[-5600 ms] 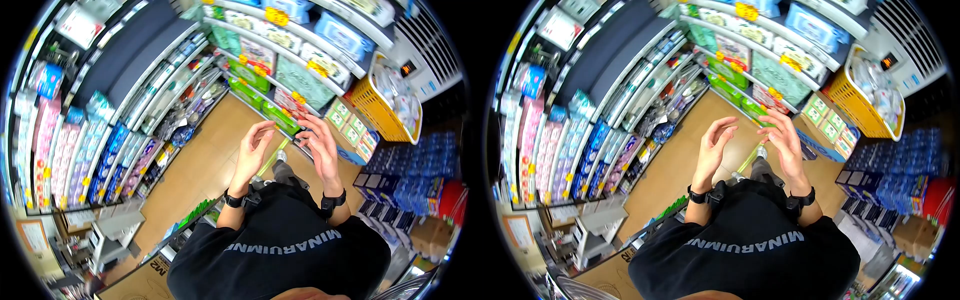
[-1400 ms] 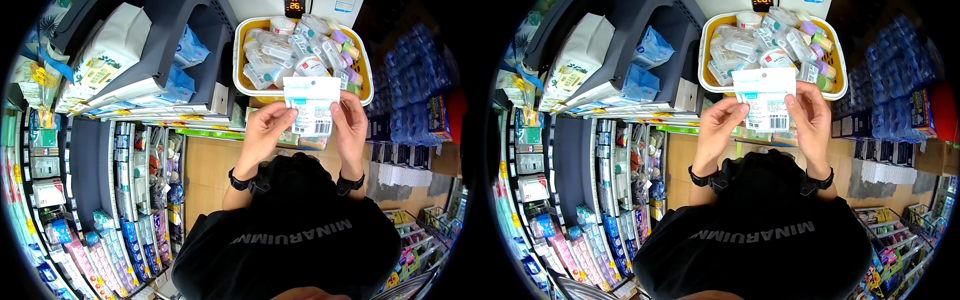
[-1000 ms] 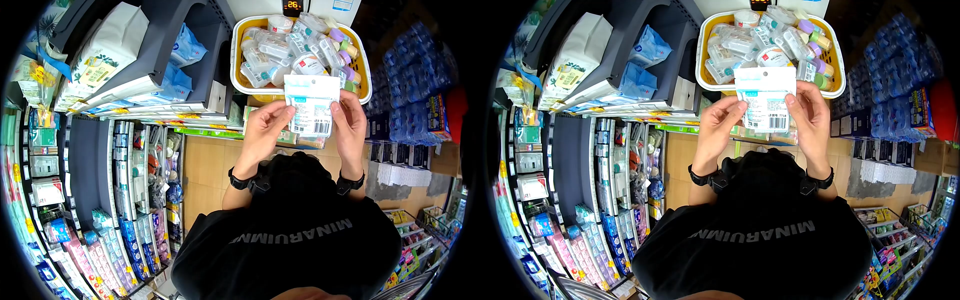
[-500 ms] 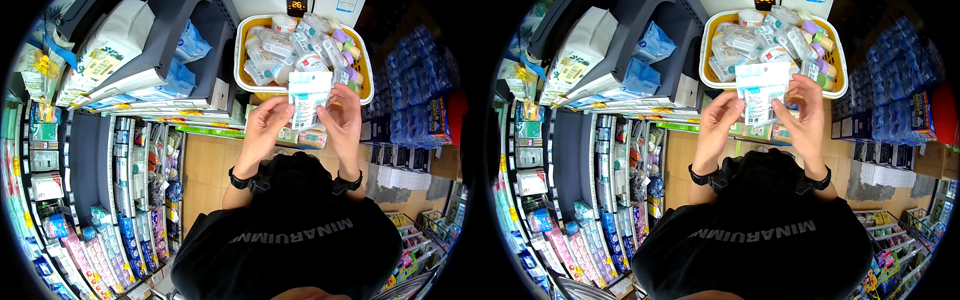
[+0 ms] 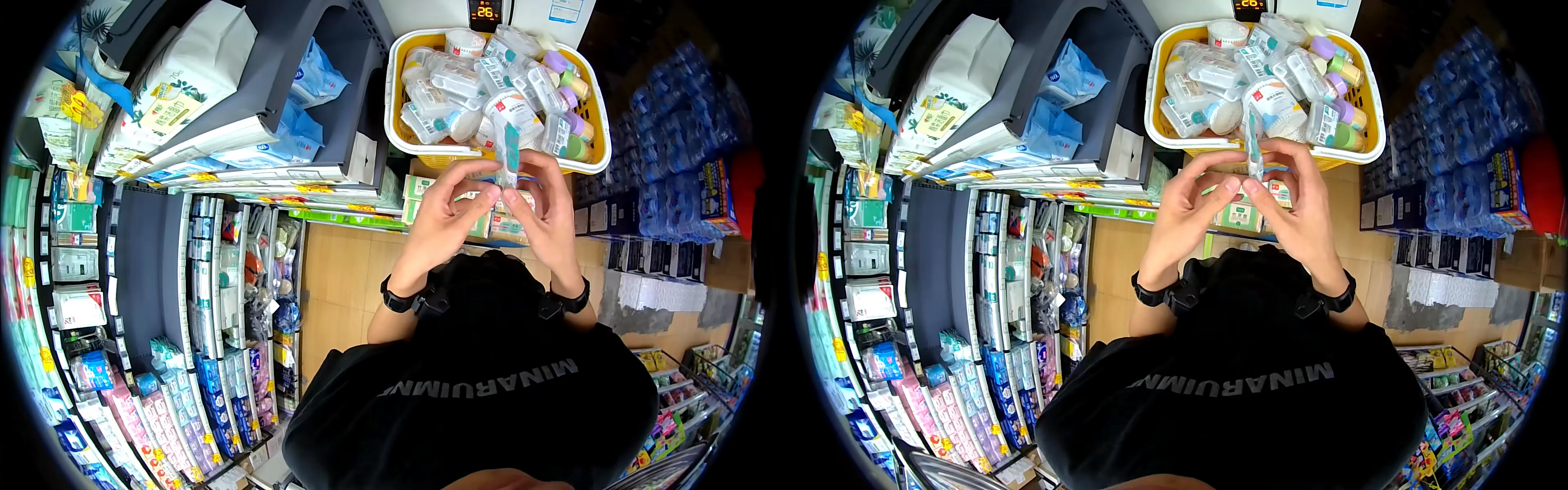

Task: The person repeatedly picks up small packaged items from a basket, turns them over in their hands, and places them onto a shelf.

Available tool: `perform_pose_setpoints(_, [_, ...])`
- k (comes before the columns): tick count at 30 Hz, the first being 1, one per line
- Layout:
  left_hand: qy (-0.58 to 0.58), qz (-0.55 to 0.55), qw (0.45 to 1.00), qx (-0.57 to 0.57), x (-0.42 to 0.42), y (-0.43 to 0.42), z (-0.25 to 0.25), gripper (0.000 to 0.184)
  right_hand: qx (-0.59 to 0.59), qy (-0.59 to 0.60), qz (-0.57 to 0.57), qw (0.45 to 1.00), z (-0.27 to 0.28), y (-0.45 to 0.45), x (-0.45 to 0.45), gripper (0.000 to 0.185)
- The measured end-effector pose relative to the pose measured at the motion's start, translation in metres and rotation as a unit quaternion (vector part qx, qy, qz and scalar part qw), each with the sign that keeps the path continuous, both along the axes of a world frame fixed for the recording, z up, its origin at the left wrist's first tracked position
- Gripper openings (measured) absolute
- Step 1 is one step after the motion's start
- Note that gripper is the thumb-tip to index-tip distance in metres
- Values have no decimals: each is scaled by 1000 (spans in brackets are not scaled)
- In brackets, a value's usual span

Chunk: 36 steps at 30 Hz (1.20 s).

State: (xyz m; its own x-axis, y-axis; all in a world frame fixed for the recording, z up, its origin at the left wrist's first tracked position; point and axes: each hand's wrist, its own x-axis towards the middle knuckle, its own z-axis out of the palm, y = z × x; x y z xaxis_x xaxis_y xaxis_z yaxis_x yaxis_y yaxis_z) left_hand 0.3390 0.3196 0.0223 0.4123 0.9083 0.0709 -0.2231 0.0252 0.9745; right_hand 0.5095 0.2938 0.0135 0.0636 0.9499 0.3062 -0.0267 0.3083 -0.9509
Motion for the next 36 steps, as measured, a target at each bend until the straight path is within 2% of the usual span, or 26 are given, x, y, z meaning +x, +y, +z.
perform_pose_setpoints(6, [44,2,999,26,-3,3,-5,33,-48,83,16,995,-10,4,9,36])
perform_pose_setpoints(9, [47,40,997,41,-4,9,-10,31,-65,91,15,994,-7,6,17,31])
perform_pose_setpoints(11, [86,131,982,102,-5,14,-19,30,-79,91,5,993,-12,7,21,28])
perform_pose_setpoints(15, [88,187,975,83,-1,13,-9,26,-90,134,-2,987,-17,7,21,26])
perform_pose_setpoints(21, [28,73,997,2,-3,9,-12,27,-105,176,8,979,-16,6,24,28])
perform_pose_setpoints(36, [24,67,997,-21,0,7,-10,28,-101,217,18,971,-19,3,30,33])
